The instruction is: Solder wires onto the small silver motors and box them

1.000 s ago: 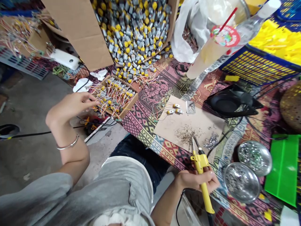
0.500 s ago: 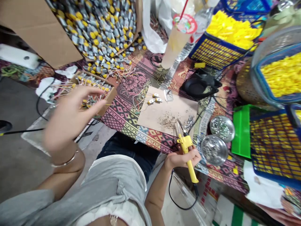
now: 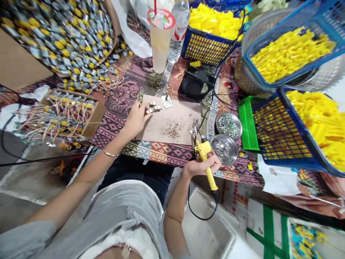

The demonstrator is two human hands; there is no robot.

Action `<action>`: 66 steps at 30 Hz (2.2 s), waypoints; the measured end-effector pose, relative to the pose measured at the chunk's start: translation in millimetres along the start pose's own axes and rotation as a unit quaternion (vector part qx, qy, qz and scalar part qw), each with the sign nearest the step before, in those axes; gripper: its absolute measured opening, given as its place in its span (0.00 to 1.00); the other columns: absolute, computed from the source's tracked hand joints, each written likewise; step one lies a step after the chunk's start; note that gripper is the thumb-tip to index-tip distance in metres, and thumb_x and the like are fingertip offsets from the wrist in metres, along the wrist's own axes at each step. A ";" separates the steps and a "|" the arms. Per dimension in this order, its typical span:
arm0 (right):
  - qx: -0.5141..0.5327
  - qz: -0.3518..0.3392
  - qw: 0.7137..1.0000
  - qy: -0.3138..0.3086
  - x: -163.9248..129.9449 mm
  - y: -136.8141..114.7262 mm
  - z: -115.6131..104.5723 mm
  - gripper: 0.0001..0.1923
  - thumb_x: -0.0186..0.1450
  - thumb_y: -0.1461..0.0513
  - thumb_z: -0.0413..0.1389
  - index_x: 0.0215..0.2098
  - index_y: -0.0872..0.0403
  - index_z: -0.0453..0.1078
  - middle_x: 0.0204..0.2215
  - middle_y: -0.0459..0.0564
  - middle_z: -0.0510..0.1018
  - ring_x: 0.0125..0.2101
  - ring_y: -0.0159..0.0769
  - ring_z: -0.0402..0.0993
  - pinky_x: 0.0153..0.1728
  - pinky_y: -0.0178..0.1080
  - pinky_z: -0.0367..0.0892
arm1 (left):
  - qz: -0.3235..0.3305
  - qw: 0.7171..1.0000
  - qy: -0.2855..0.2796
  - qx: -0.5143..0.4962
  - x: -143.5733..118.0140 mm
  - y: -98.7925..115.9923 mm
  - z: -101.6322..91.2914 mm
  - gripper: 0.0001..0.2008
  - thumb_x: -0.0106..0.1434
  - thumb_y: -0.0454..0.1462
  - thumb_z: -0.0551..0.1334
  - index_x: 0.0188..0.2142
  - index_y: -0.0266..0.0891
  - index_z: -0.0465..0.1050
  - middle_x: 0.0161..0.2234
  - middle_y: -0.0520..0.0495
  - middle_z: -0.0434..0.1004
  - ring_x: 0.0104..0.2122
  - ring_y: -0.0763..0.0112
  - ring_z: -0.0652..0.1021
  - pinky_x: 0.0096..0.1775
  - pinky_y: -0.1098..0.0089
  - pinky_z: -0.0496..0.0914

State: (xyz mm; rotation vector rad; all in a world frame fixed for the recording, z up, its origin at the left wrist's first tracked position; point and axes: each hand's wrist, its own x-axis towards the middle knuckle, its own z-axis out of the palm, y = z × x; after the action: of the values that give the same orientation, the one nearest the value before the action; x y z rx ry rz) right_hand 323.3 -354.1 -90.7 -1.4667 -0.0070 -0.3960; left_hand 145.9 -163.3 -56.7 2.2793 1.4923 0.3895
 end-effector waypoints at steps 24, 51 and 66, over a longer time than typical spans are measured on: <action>-0.002 0.101 0.995 -0.017 -0.5 -7.9 -0.3 0.11 0.67 0.49 0.51 0.37 0.47 0.60 0.34 0.44 0.65 0.30 0.30 0.67 0.24 0.35 0.66 | 0.010 0.995 0.103 -0.006 -44.6 -28.2 -35.6 0.07 0.70 0.36 0.68 0.48 0.44 0.79 0.53 0.41 0.73 0.58 0.49 0.74 0.63 0.51 0.67; -0.055 0.103 0.991 -0.060 1.3 -8.7 -0.7 0.19 0.66 0.41 0.48 0.39 0.46 0.57 0.36 0.46 0.62 0.32 0.33 0.64 0.24 0.37 0.59 | -0.048 0.997 -0.012 0.052 -2.8 -26.1 -35.3 0.10 0.72 0.44 0.66 0.46 0.44 0.83 0.50 0.37 0.78 0.60 0.37 0.68 0.61 0.39 0.56; 0.015 0.107 0.993 -0.043 1.8 -7.8 -2.3 0.11 0.67 0.50 0.53 0.36 0.48 0.62 0.34 0.45 0.65 0.30 0.30 0.67 0.22 0.33 0.63 | -0.069 0.953 -0.060 -0.290 -46.3 -30.8 -103.9 0.19 0.60 0.49 0.72 0.49 0.46 0.83 0.51 0.44 0.86 0.50 0.54 0.84 0.55 0.58 0.77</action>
State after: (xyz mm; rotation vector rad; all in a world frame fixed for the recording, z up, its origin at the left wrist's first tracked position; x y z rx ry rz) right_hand 322.4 -357.1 -83.0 -1.4364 0.0753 -0.1570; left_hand 57.8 -177.5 20.3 1.6958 1.2571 0.5525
